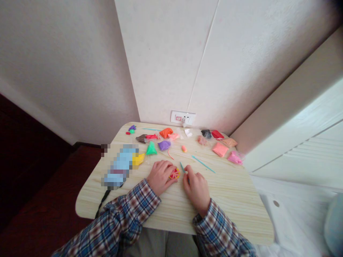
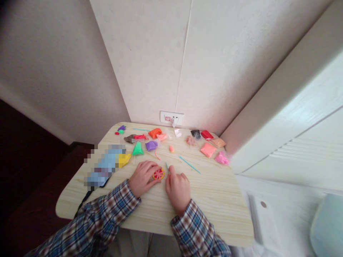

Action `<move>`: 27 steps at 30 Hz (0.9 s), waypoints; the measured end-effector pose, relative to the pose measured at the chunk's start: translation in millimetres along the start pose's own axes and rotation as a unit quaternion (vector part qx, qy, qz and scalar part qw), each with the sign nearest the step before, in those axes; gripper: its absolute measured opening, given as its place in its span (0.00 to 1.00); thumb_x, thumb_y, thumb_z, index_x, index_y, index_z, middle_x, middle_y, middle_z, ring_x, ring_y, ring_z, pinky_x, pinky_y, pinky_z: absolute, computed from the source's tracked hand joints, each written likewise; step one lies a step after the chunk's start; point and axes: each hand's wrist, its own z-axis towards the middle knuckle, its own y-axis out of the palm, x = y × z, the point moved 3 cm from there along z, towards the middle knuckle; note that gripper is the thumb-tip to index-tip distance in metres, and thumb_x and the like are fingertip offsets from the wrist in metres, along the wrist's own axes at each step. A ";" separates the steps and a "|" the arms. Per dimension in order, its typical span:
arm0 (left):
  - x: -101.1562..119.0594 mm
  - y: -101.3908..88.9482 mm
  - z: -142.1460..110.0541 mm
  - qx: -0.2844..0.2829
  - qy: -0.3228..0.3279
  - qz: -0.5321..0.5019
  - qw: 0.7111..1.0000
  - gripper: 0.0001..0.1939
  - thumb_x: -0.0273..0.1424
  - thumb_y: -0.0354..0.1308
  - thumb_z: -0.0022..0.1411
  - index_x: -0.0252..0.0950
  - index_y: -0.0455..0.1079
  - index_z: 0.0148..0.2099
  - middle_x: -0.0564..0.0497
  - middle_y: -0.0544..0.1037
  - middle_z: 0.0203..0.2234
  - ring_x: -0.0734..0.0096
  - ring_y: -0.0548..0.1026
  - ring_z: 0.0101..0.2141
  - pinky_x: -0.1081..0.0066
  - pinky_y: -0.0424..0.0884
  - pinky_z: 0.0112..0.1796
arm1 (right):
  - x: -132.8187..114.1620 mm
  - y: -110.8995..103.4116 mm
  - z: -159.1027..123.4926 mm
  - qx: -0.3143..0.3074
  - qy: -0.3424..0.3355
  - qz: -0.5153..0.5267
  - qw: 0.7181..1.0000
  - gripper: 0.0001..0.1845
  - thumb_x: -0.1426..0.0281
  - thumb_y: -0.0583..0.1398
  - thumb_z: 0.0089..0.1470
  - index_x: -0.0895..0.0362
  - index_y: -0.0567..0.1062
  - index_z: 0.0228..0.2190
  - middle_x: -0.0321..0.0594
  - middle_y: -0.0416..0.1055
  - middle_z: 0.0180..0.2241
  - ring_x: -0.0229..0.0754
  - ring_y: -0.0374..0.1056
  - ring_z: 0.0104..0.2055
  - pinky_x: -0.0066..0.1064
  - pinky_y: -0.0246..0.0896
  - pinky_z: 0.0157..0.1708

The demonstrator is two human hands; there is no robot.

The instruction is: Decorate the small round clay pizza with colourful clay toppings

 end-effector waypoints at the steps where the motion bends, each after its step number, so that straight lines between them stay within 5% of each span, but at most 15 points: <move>1: -0.2 0.3 0.1 0.001 -0.001 0.001 1.000 0.19 0.37 0.59 0.56 0.34 0.65 0.49 0.45 0.70 0.42 0.59 0.67 0.45 0.58 0.62 0.46 | -0.3 0.4 0.0 -0.004 -0.004 0.002 1.000 0.10 0.74 0.49 0.56 0.59 0.68 0.36 0.36 0.68 0.19 0.38 0.63 0.22 0.28 0.46 0.25; 16: -7.5 2.7 -3.1 0.050 -0.038 -0.015 0.998 0.26 0.39 0.60 0.53 0.34 0.62 0.52 0.45 0.71 0.43 0.58 0.67 0.44 0.58 0.62 0.45 | 9.4 1.6 2.6 -0.015 0.025 0.060 0.998 0.12 0.72 0.47 0.56 0.58 0.68 0.37 0.37 0.69 0.20 0.40 0.65 0.24 0.27 0.49 0.26; 24: -4.9 3.1 -4.9 0.050 0.016 -0.062 0.997 0.28 0.22 0.51 0.51 0.36 0.58 0.56 0.47 0.70 0.48 0.62 0.66 0.49 0.60 0.56 0.52 | 16.2 0.4 3.0 -0.013 0.061 0.081 0.995 0.12 0.71 0.47 0.56 0.58 0.67 0.38 0.35 0.67 0.18 0.40 0.66 0.25 0.27 0.49 0.26; 27: -3.8 3.0 -4.5 0.032 0.002 -0.049 0.998 0.32 0.24 0.53 0.50 0.35 0.55 0.59 0.45 0.68 0.51 0.59 0.64 0.51 0.57 0.54 0.53 | 12.8 0.4 2.1 -0.011 0.059 0.053 0.997 0.12 0.71 0.47 0.56 0.58 0.68 0.38 0.36 0.68 0.19 0.40 0.66 0.25 0.27 0.48 0.26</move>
